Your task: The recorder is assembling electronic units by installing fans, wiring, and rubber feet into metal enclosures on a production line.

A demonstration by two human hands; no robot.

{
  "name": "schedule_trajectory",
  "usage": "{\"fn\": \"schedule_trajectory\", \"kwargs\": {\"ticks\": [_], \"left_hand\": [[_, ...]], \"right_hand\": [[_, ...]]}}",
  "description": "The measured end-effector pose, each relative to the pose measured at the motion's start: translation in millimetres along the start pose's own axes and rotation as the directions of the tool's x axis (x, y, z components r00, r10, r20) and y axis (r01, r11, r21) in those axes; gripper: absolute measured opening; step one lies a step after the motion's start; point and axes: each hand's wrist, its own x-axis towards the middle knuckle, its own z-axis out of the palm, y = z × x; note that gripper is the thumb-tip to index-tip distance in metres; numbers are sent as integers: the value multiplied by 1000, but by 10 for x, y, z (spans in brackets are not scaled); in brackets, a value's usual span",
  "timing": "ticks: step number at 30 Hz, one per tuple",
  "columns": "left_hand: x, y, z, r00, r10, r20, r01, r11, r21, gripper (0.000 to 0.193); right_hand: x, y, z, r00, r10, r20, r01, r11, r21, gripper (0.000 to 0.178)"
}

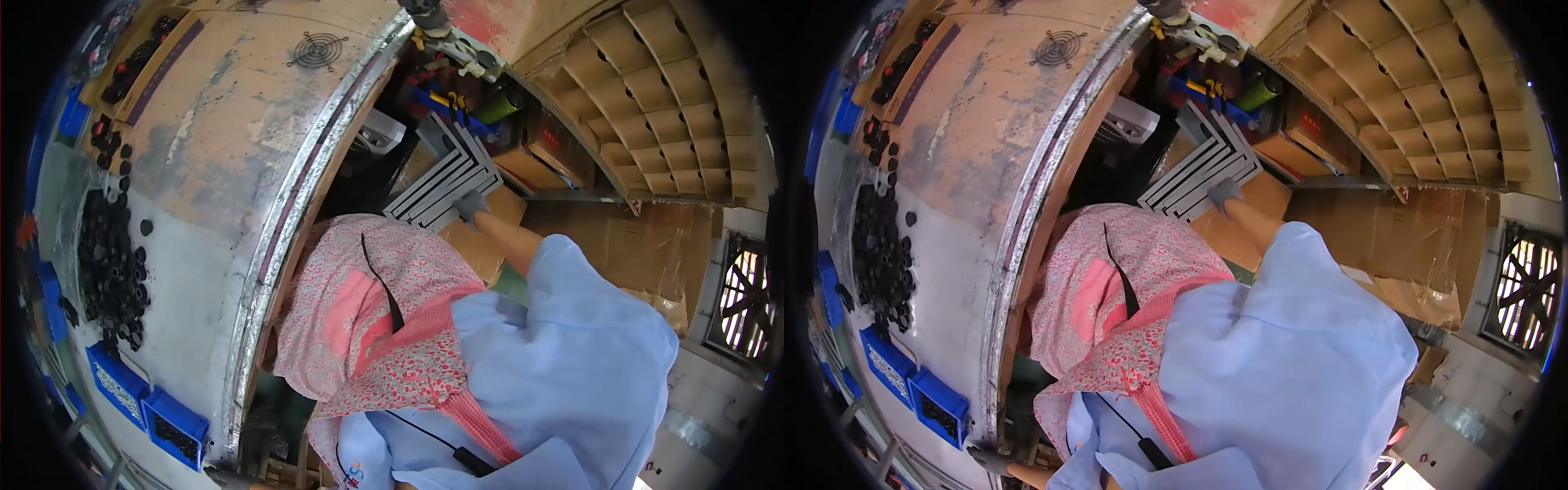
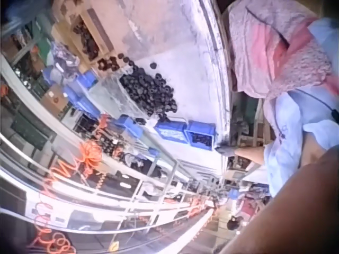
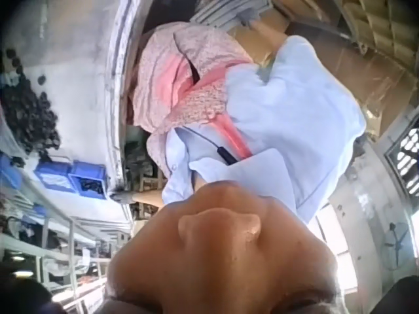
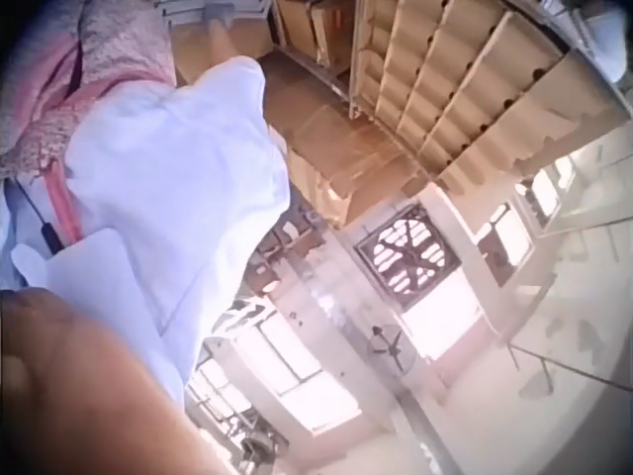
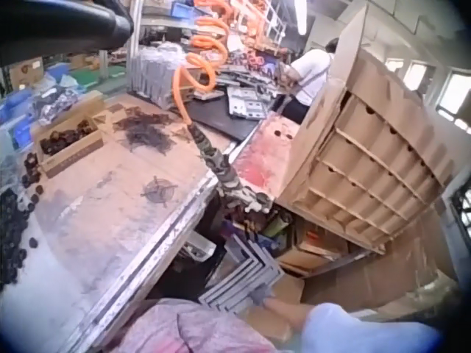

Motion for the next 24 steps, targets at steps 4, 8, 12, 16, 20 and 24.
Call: {"fn": "schedule_trajectory", "kwargs": {"ticks": [4,8,12,16,20,24], "left_hand": [[-148,628,-424,981,-51,-188,25,991,-135,44],[-81,1443,-623,946,115,-304,-247,863,-441,38],[-202,2131,-539,730,560,-391,-682,631,-370,32],[-601,2796,-623,493,795,-352,-870,458,-185,29],[-843,2982,-622,461,831,-311,-887,419,-195,26],[-1002,3084,-582,446,851,-277,-886,376,-270,25]], "right_hand": [[-162,267,373,945,321,68,-323,870,372,45],[-105,418,630,929,153,336,-337,727,599,55],[-250,268,526,932,18,362,-268,707,654,49],[-327,411,444,954,120,275,-263,777,573,50],[-304,448,206,957,253,139,-288,793,537,56],[97,447,-12,953,303,20,-252,751,610,56]]}}
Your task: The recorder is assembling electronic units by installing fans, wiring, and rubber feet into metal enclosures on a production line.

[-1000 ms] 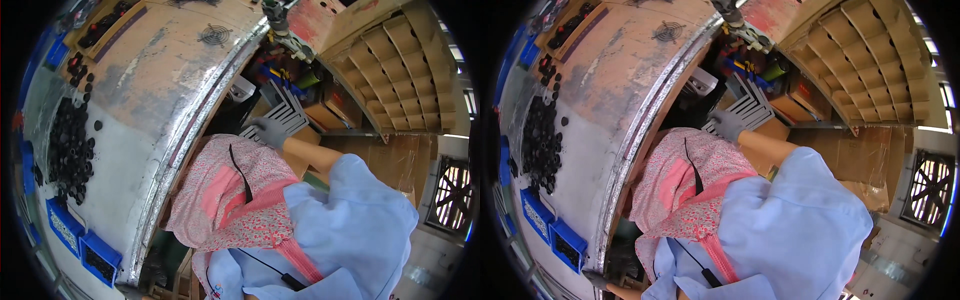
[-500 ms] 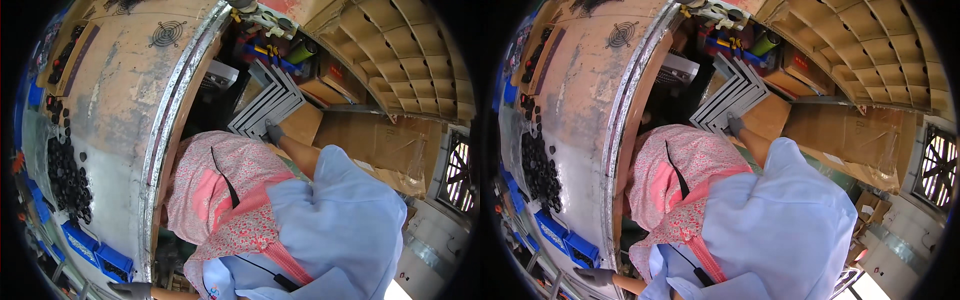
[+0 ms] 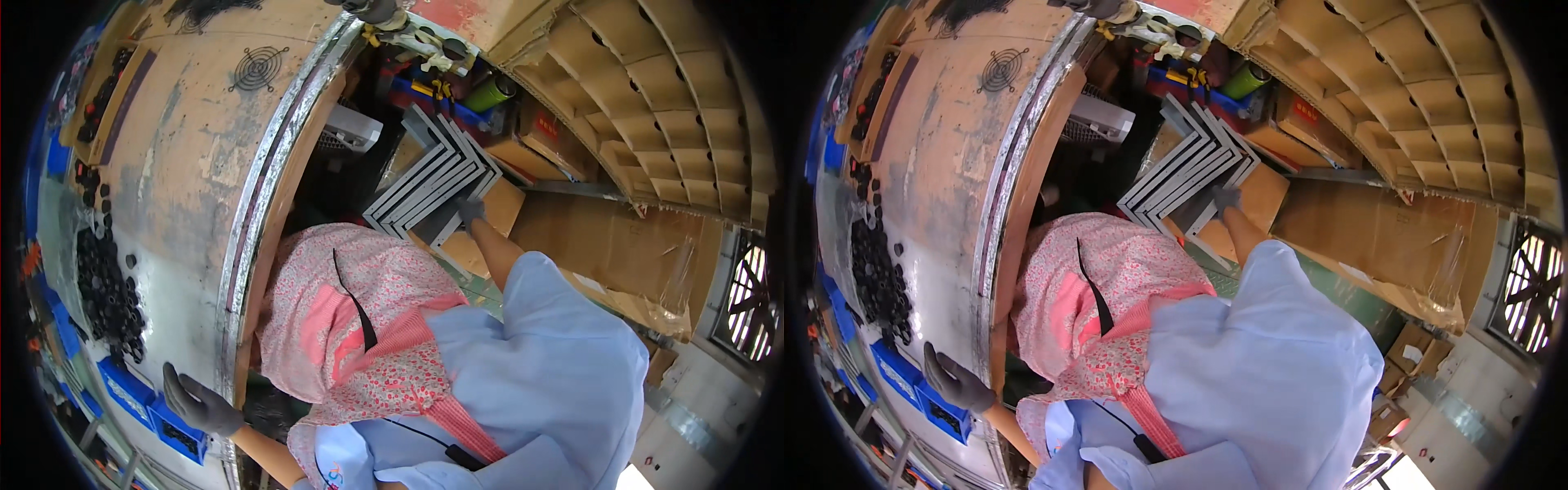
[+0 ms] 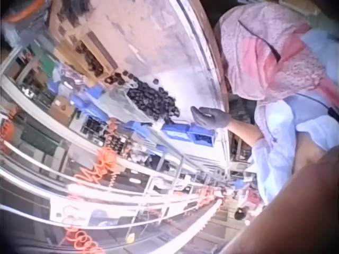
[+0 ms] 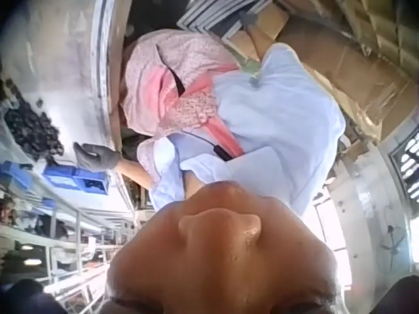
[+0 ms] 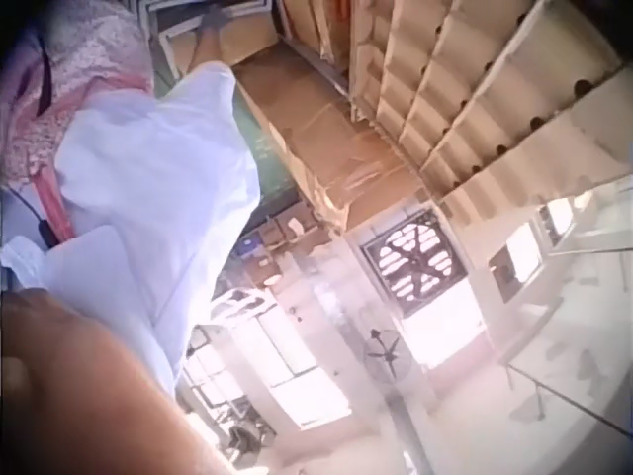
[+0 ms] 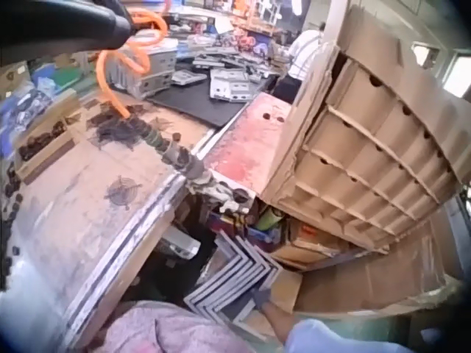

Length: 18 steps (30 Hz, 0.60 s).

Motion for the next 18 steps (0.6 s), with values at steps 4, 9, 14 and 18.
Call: {"fn": "schedule_trajectory", "kwargs": {"ticks": [4,9,14,18], "left_hand": [[102,69,62,997,72,5,-71,997,-42,25],[138,198,64,999,6,-34,-10,995,-104,25],[143,373,241,998,-11,-57,-6,957,-290,26],[183,466,267,995,4,-101,-41,930,-366,28]], "right_hand": [[569,116,-227,995,-65,74,74,989,-125,53],[-31,-236,-914,981,-155,-113,120,956,-268,54],[-1118,-824,-1441,956,-264,-128,172,858,-483,47],[-1191,-765,-1638,826,-545,143,551,729,-407,38]]}}
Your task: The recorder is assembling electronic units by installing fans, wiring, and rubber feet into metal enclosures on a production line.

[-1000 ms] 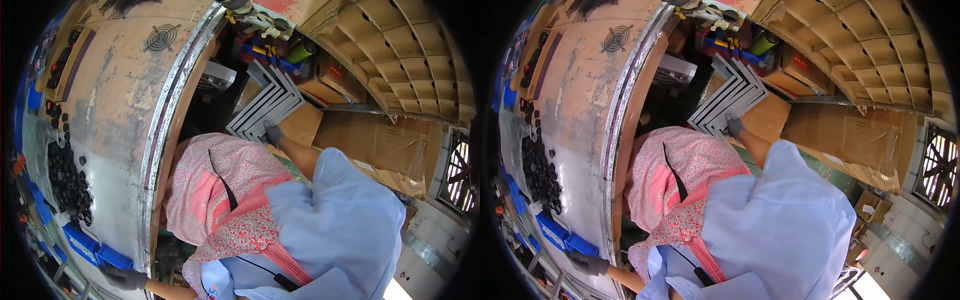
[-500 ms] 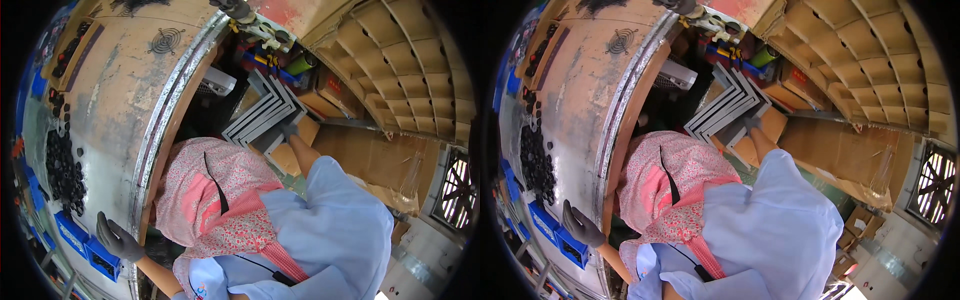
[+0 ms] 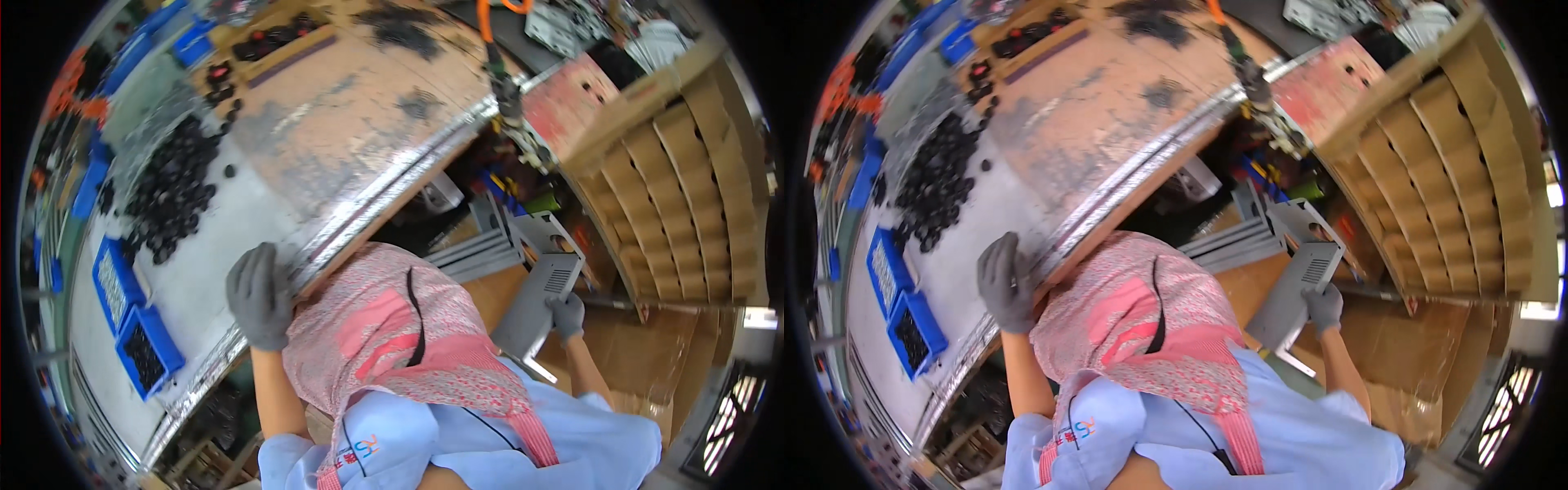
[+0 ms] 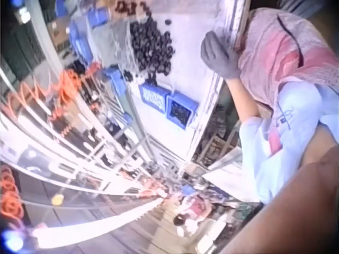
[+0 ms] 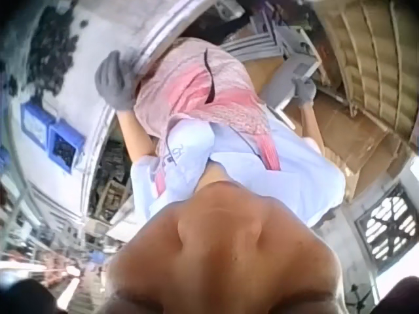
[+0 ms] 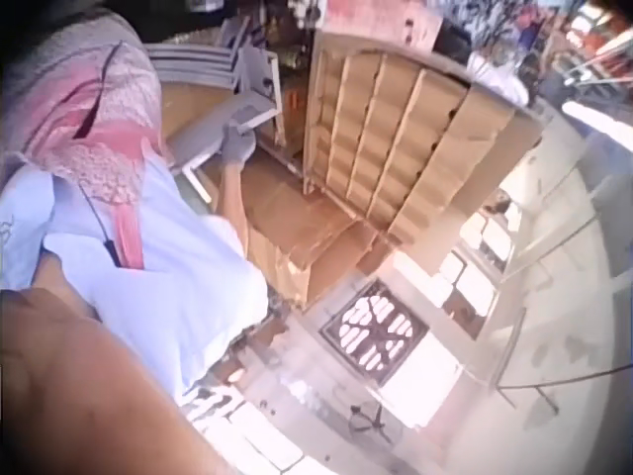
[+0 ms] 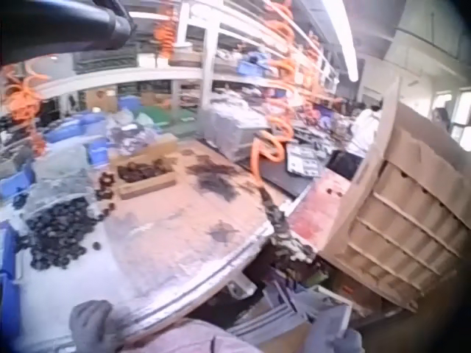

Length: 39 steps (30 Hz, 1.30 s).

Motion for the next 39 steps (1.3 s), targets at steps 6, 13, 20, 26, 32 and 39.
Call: {"fn": "schedule_trajectory", "kwargs": {"ticks": [6,13,20,26,32,39], "left_hand": [[-32,25,-227,990,-92,-104,79,990,-118,24],[-134,-3,-673,850,-521,-71,129,338,-932,65],[-215,-285,-987,772,-622,131,367,268,-891,73],[-68,-234,-906,731,-663,162,311,112,-944,58],[-13,-207,-635,618,-786,-19,199,179,-963,39],[109,153,-325,581,-792,-188,194,359,-913,25]], "right_hand": [[-666,-1956,-24,737,-622,264,620,778,104,40],[-1611,-4169,481,-21,-807,590,960,-180,-213,39],[-1367,-4886,1507,-300,-886,354,942,-217,257,35],[-19,-5289,2187,268,-841,470,549,534,643,36],[-178,-4490,2060,439,-814,380,156,486,860,47],[475,-3119,1456,525,-724,447,-238,379,894,64]]}}
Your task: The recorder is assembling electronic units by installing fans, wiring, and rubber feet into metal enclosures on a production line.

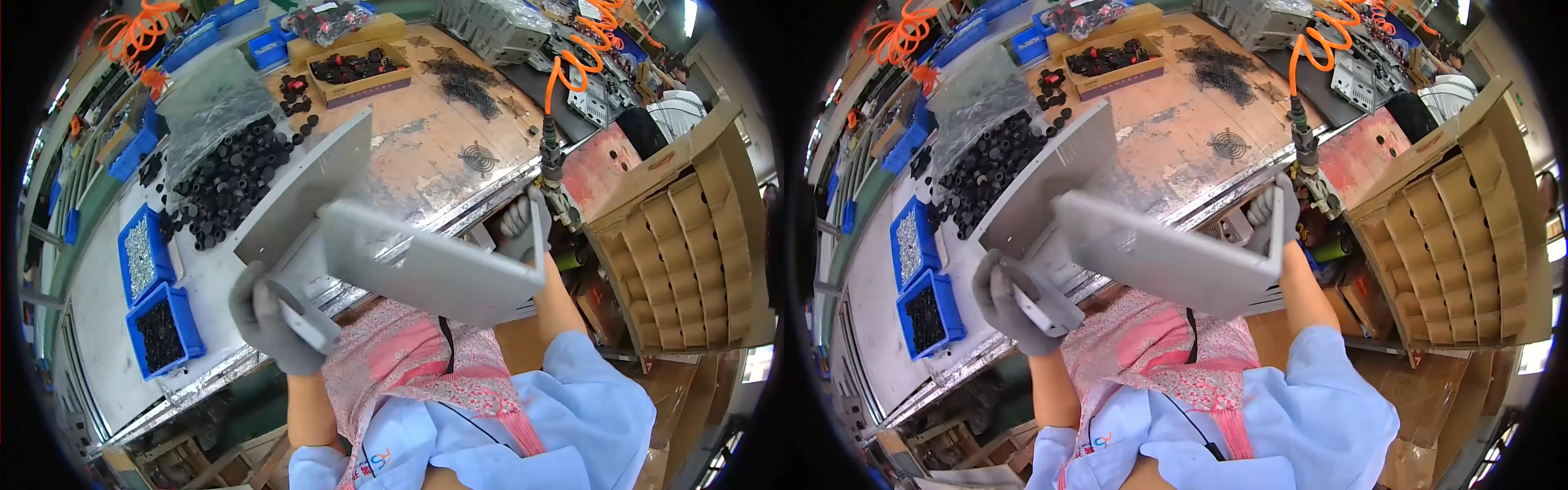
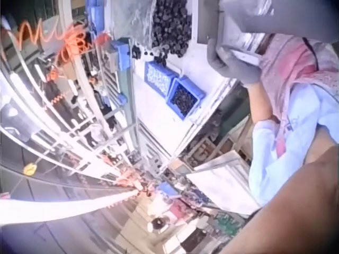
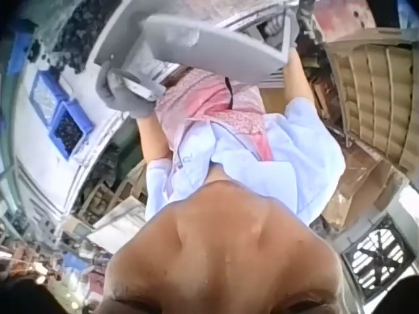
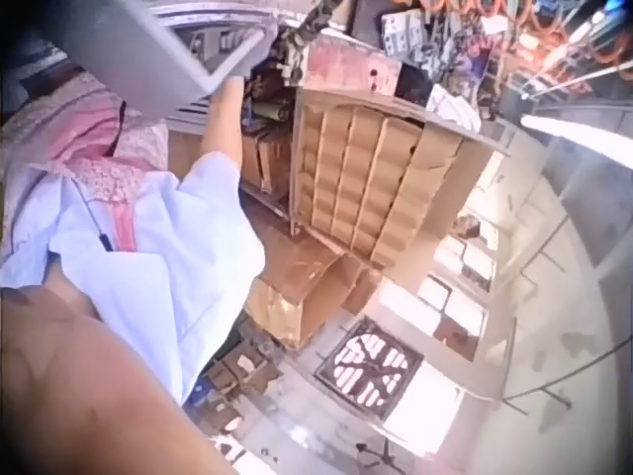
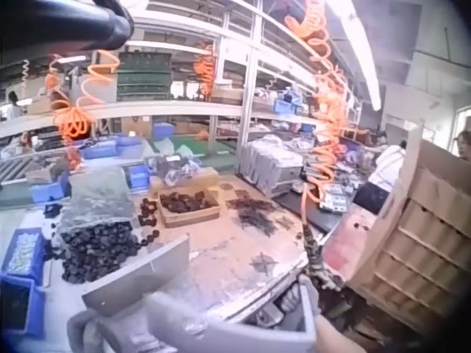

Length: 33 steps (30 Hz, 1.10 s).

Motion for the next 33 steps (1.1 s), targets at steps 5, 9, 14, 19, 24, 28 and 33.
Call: {"fn": "schedule_trajectory", "kwargs": {"ticks": [5,9,14,19,24,28,33], "left_hand": [[-480,-194,448,917,275,288,-360,881,306,25],[-616,-97,974,691,-56,721,-463,731,501,27],[-797,-582,1386,402,-410,819,-223,823,522,33],[-947,-1079,1568,276,-448,851,-223,831,510,39],[-986,-1402,1463,217,-342,914,-202,901,385,39],[-915,-1168,1436,247,-357,901,-211,888,409,42],[-520,-456,1135,251,-469,847,-72,863,500,39]], "right_hand": [[-387,575,-1409,860,306,-409,-279,952,126,38],[-147,757,-1157,935,161,-315,-342,177,-923,31],[248,674,-507,815,346,-464,-90,-716,-692,49],[244,1202,-1780,999,45,2,-9,222,-975,42],[-36,644,-1145,820,197,-537,-178,980,87,19],[-64,62,-130,740,-558,-375,154,684,-713,18],[139,4,536,809,-550,206,391,242,-888,16]]}}
